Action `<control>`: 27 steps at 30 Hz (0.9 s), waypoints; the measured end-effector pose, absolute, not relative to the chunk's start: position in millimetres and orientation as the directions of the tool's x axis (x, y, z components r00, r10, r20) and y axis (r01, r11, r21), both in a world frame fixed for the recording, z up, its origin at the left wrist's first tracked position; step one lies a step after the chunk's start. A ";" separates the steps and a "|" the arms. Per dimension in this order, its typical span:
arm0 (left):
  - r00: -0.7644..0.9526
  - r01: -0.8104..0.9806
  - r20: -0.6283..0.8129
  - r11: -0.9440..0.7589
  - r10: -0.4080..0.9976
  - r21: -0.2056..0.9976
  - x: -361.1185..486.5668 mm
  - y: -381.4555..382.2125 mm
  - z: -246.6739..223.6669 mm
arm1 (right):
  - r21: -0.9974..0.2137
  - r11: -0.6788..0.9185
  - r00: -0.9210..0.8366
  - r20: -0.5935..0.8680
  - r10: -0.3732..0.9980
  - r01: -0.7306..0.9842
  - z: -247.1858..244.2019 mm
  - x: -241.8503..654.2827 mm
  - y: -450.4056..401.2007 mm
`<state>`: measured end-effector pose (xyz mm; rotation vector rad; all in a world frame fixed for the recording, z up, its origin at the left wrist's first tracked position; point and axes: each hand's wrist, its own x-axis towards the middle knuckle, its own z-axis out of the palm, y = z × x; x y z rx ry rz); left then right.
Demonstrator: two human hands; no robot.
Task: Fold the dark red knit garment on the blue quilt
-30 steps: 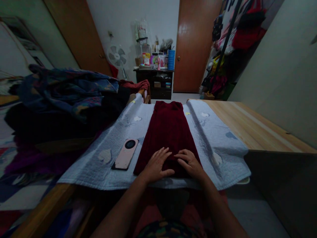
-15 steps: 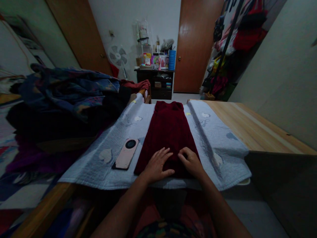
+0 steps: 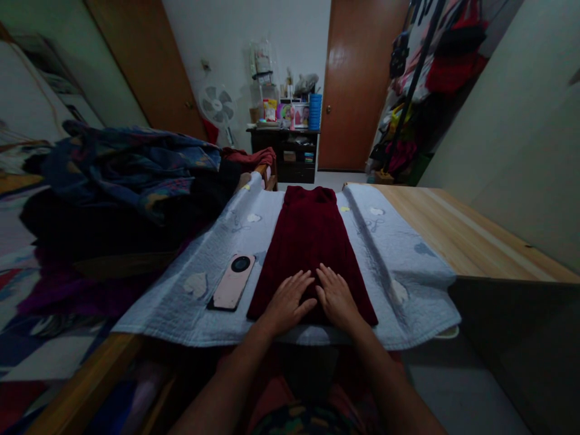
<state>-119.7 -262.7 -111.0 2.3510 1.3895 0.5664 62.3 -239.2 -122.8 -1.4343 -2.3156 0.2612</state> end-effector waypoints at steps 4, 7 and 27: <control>0.272 0.827 0.158 -0.315 0.949 0.466 -114.2 -262.0 -112.6 | -0.307 0.445 -0.405 0.186 0.895 0.841 -116.6 63.9 -241.2; 0.096 0.875 0.164 -0.161 0.982 0.457 -111.1 -259.5 -112.0 | -0.286 0.441 -0.412 0.158 0.897 0.851 -114.9 64.0 -242.0; 0.074 0.981 0.330 -0.129 0.941 0.147 -120.1 -249.1 -87.6 | -0.277 0.460 -0.427 0.174 0.887 0.843 -116.3 64.7 -243.0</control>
